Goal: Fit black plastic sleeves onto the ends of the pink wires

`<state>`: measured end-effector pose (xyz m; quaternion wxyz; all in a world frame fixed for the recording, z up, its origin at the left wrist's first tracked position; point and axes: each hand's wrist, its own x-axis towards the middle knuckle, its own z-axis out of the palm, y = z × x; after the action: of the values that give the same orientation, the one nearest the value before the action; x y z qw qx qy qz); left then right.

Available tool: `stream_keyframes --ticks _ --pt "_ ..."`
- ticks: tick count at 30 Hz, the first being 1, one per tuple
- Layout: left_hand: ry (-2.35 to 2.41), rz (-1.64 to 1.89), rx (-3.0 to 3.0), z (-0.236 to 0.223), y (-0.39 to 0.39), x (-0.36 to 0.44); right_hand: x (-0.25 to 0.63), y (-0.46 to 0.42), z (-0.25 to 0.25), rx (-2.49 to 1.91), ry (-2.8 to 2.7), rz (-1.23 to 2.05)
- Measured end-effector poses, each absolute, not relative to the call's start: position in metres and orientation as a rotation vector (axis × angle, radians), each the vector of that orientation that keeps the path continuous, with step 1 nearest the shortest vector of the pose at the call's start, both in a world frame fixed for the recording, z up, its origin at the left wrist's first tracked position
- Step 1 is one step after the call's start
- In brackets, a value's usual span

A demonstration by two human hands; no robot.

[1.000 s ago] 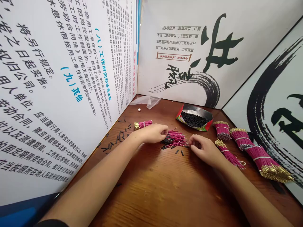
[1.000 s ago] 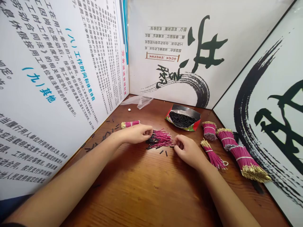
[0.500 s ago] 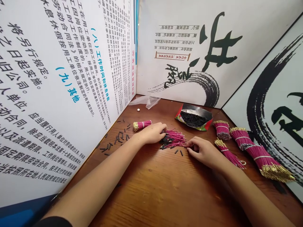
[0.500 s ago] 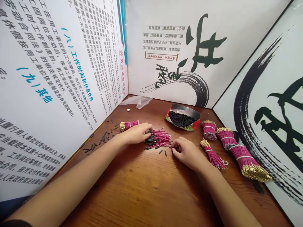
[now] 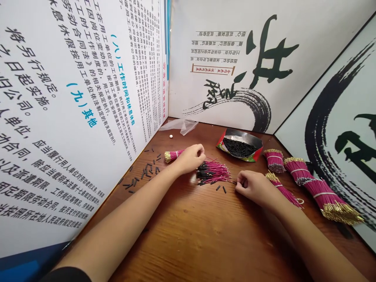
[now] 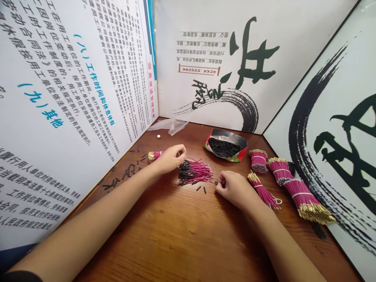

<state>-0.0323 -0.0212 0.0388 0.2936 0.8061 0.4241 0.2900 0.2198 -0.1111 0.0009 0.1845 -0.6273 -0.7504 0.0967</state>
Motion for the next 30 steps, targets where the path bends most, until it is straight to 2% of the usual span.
stream_keyframes --ticks 4,8,12,22,30 --pt "1.052 1.037 1.81 0.046 -0.017 -0.034 0.22 -0.112 0.006 -1.754 -2.053 0.339" --pt "0.863 1.104 1.559 0.059 -0.017 -0.037 0.22 -0.112 0.01 -1.715 -2.001 0.425" --pt "0.753 0.971 1.56 0.068 -0.029 -0.033 0.215 -0.113 0.014 -1.648 -1.813 0.464" --pt "0.712 0.526 2.129 0.056 -0.062 -0.009 0.162 -0.133 0.04 -1.417 -1.407 0.461" --pt "0.773 0.495 2.163 0.048 -0.061 -0.004 0.161 -0.133 0.036 -1.38 -1.399 0.49"
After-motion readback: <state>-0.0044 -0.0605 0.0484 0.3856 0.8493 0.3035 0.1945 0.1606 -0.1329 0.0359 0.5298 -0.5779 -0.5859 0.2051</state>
